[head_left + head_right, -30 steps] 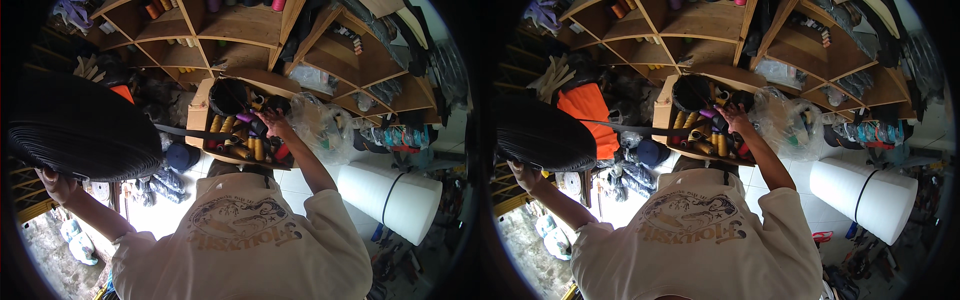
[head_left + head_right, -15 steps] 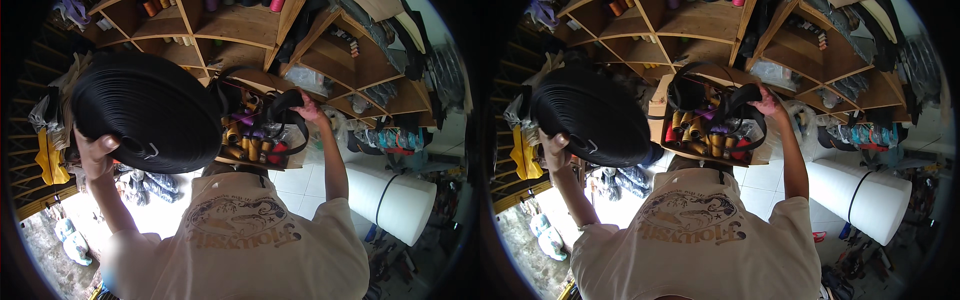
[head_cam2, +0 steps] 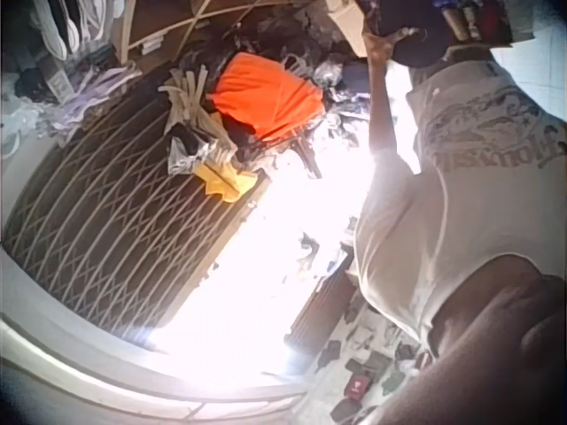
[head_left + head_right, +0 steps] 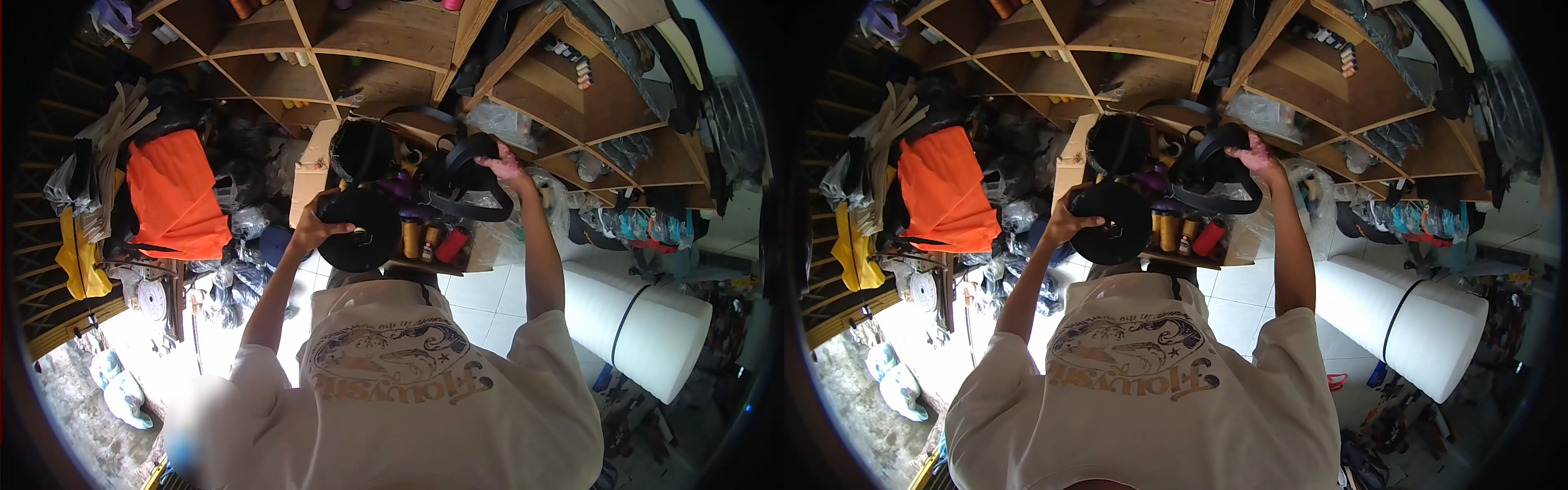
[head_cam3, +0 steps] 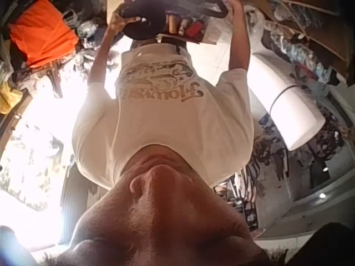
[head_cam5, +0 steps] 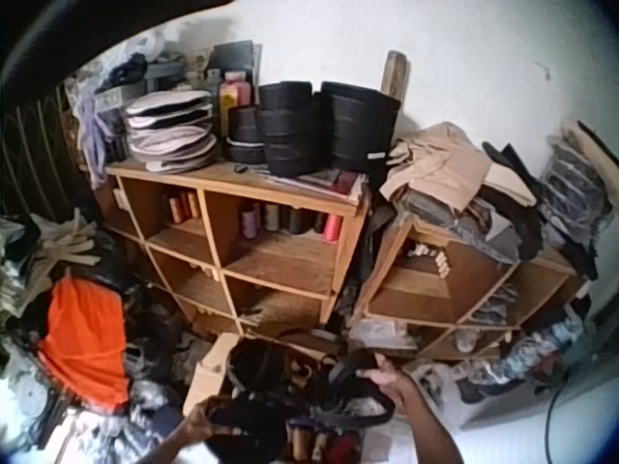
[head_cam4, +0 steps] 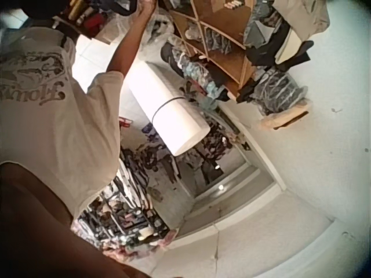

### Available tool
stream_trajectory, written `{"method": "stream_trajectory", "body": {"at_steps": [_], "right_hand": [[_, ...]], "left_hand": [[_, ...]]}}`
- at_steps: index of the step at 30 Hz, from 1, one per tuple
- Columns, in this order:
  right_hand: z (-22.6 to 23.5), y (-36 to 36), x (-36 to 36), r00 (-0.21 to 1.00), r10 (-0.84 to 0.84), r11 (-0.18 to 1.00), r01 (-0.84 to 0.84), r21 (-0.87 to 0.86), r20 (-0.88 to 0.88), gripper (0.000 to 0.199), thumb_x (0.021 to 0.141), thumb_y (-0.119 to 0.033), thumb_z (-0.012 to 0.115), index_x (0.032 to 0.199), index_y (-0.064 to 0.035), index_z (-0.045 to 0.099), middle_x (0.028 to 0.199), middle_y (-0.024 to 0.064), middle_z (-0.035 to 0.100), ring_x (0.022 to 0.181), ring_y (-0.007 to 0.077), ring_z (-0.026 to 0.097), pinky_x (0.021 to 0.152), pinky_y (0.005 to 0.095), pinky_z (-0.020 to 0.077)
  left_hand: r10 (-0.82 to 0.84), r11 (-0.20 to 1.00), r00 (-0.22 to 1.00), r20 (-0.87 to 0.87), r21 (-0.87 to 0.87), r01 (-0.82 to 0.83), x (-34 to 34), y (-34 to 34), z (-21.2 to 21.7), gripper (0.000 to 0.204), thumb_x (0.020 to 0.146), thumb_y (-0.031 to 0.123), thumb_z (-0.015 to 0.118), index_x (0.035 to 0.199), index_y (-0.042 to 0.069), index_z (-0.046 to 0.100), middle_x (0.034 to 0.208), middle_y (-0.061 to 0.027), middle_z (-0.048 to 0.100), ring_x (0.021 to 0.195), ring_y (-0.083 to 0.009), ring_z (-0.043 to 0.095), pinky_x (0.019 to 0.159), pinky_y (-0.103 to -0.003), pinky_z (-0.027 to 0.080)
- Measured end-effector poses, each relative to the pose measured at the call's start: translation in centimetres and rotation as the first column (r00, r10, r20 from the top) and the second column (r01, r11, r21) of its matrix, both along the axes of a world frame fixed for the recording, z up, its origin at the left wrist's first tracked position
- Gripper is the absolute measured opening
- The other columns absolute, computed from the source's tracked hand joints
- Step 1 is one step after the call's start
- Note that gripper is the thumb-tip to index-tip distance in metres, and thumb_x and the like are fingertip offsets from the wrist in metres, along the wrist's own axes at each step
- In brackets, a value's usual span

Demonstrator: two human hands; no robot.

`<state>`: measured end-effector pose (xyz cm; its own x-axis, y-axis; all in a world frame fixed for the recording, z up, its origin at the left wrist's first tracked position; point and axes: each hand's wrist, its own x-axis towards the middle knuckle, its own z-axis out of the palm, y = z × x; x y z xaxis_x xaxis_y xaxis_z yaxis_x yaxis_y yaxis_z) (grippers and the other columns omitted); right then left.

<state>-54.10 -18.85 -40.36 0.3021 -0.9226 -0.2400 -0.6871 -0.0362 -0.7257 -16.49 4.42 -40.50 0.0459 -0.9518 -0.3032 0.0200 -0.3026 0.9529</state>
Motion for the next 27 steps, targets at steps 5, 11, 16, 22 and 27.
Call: {"method": "stream_trajectory", "body": {"at_steps": [5, 11, 16, 22, 27], "right_hand": [[-2.3, -1.4, -0.1, 0.999, -0.017, 1.000, 0.017, -0.012, 0.028, 0.077, 0.074, -0.032, 0.077, 0.139, -0.0101, 0.042, 0.138, 0.0130, 0.048, 0.129, 0.0287, 0.042, 0.108, 0.0368, 0.0333], [-2.2, -1.7, 0.0, 0.998, -0.065, 0.998, 0.065, 0.024, -0.001, 0.079, 0.074, -0.033, 0.077, 0.140, -0.0100, 0.041, 0.140, 0.0135, 0.045, 0.132, 0.0292, 0.039, 0.109, 0.0364, 0.0316], [-1.9, -1.1, 1.0, 0.995, -0.019, 0.999, 0.015, -0.048, -0.094, 0.083, 0.074, -0.034, 0.077, 0.143, -0.0093, 0.036, 0.142, 0.0148, 0.044, 0.133, 0.0282, 0.039, 0.109, 0.0365, 0.0321], [-1.5, -0.5, 1.5, 0.989, -0.030, 0.999, 0.033, 0.019, -0.143, 0.085, 0.076, -0.036, 0.075, 0.144, -0.0084, 0.033, 0.143, 0.0150, 0.044, 0.133, 0.0279, 0.039, 0.108, 0.0369, 0.0340], [0.1, 0.7, 2.7, 0.981, 0.021, 1.000, -0.017, 0.023, -0.192, 0.088, 0.077, -0.036, 0.075, 0.146, -0.0070, 0.027, 0.143, 0.0148, 0.042, 0.132, 0.0273, 0.041, 0.108, 0.0359, 0.0349]], "left_hand": [[-0.147, 0.989, 0.984, 0.100, 0.049, 0.143, -2.4, 1.1, -3.1, 0.094, 0.056, 0.011, 0.091, 0.133, -0.004, 0.040, 0.117, -0.0152, 0.060, 0.107, -0.0229, 0.059, 0.098, -0.035, 0.046], [-0.025, 1.000, 1.000, -0.010, -0.004, 0.025, -4.9, -0.2, 0.1, 0.090, 0.056, 0.013, 0.091, 0.130, -0.004, 0.043, 0.115, -0.0137, 0.061, 0.108, -0.0219, 0.059, 0.099, -0.035, 0.046], [0.039, 0.998, 0.996, 0.075, 0.047, -0.043, -1.8, 1.0, -7.2, 0.078, 0.060, 0.014, 0.089, 0.125, -0.004, 0.050, 0.111, -0.0135, 0.064, 0.101, -0.0211, 0.063, 0.092, -0.035, 0.050], [-0.012, 0.971, 1.000, 0.016, 0.237, 0.008, 0.8, 1.9, -9.0, 0.070, 0.060, 0.017, 0.090, 0.117, -0.004, 0.055, 0.108, -0.0137, 0.065, 0.097, -0.0211, 0.064, 0.088, -0.034, 0.052], [0.049, 0.983, 0.956, 0.288, 0.154, -0.097, 1.2, 2.5, -10.3, 0.087, 0.056, 0.027, 0.092, 0.125, -0.003, 0.047, 0.110, -0.0175, 0.063, 0.100, -0.0266, 0.062, 0.089, -0.037, 0.051]]}}
